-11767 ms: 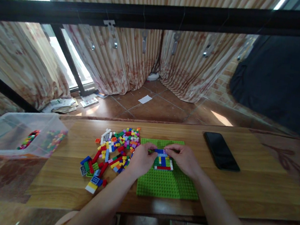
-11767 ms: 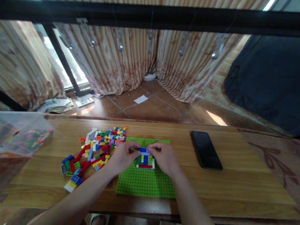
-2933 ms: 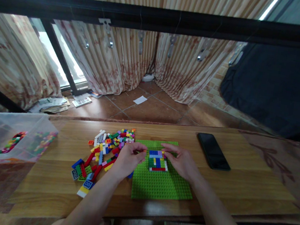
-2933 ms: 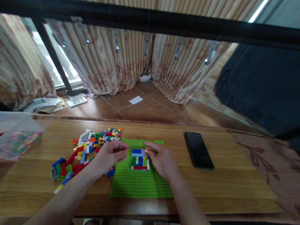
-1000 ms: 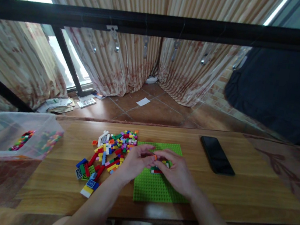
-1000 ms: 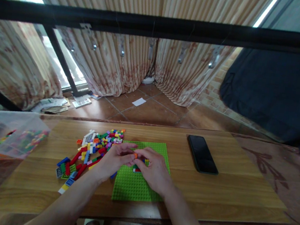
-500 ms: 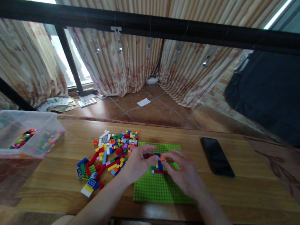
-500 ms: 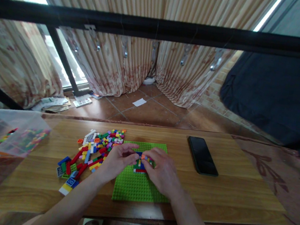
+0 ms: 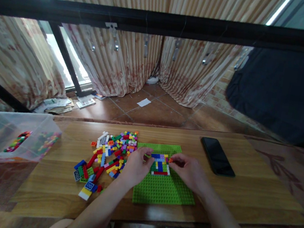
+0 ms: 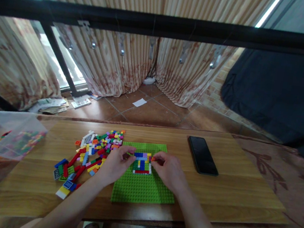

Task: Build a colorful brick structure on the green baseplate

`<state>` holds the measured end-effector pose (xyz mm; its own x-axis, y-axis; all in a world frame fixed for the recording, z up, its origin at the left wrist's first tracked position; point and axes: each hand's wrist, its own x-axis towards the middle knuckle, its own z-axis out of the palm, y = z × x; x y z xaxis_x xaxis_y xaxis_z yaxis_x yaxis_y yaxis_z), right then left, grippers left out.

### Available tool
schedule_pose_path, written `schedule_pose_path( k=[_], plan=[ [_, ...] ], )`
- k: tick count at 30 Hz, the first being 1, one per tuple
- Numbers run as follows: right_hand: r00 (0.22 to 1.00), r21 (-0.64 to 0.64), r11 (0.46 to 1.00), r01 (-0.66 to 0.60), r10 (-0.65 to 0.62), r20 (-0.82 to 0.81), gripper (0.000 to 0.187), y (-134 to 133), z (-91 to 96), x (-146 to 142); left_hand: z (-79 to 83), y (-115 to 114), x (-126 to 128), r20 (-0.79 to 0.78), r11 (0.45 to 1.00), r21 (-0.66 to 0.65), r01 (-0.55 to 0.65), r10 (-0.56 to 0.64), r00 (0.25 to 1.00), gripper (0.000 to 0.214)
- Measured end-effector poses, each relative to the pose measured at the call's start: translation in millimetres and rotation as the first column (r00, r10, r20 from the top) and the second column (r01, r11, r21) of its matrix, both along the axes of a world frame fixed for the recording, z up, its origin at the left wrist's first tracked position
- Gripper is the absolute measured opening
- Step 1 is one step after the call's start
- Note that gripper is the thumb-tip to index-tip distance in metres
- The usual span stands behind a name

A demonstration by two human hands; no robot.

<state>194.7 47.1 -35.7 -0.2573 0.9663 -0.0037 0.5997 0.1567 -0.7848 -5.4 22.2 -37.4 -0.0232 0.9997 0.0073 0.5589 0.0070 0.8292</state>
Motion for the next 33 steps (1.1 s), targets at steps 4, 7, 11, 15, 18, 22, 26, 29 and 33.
schedule_pose_path(
  k=[4,7,11,15,18,22,26,29,33],
  plan=[
    [0.997,-0.025,0.999,-0.028,0.026,-0.074,0.008,4,-4.2,-1,-3.1,1,-1,-0.032,1.000,0.010,0.021,-0.020,0.999,0.024],
    [0.997,-0.002,0.999,-0.040,0.040,-0.066,0.010,5,-5.0,2,-3.3,1,-2,-0.043,0.999,0.010,0.033,-0.033,0.999,0.022],
    [0.997,-0.005,0.998,-0.061,0.061,-0.037,0.013,5,-4.6,6,-4.3,0,-2,-0.046,0.998,0.014,0.062,-0.061,0.997,0.022],
    [0.997,-0.004,0.998,-0.065,0.065,-0.036,0.013,5,-4.9,7,-4.7,0,-2,-0.055,0.998,0.020,0.065,-0.064,0.996,0.023],
    [0.993,0.010,1.000,-0.025,0.026,-0.115,0.014,5,-8.2,1,-3.6,0,-2,-0.074,0.998,0.023,0.061,-0.059,0.995,0.022],
    [0.975,0.032,0.995,0.095,-0.086,-0.207,0.015,2,-15.2,-12,-2.6,-1,-1,-0.080,0.998,0.021,0.060,-0.058,0.995,0.022],
    [0.982,0.090,0.985,0.147,-0.134,-0.135,0.016,-1,-15.4,-19,-2.1,-1,-1,-0.083,0.998,0.018,0.067,-0.066,0.994,0.023],
    [0.989,0.128,0.980,0.151,-0.150,-0.018,0.016,-3,-10.1,-16,-1.2,-1,-1,-0.087,0.997,0.006,0.080,-0.079,0.993,0.024],
    [0.983,0.168,0.976,0.137,-0.155,0.102,0.015,-6,-4.6,-13,1.1,-2,-2,-0.096,0.997,-0.002,0.082,-0.082,0.992,0.025]
  ],
)
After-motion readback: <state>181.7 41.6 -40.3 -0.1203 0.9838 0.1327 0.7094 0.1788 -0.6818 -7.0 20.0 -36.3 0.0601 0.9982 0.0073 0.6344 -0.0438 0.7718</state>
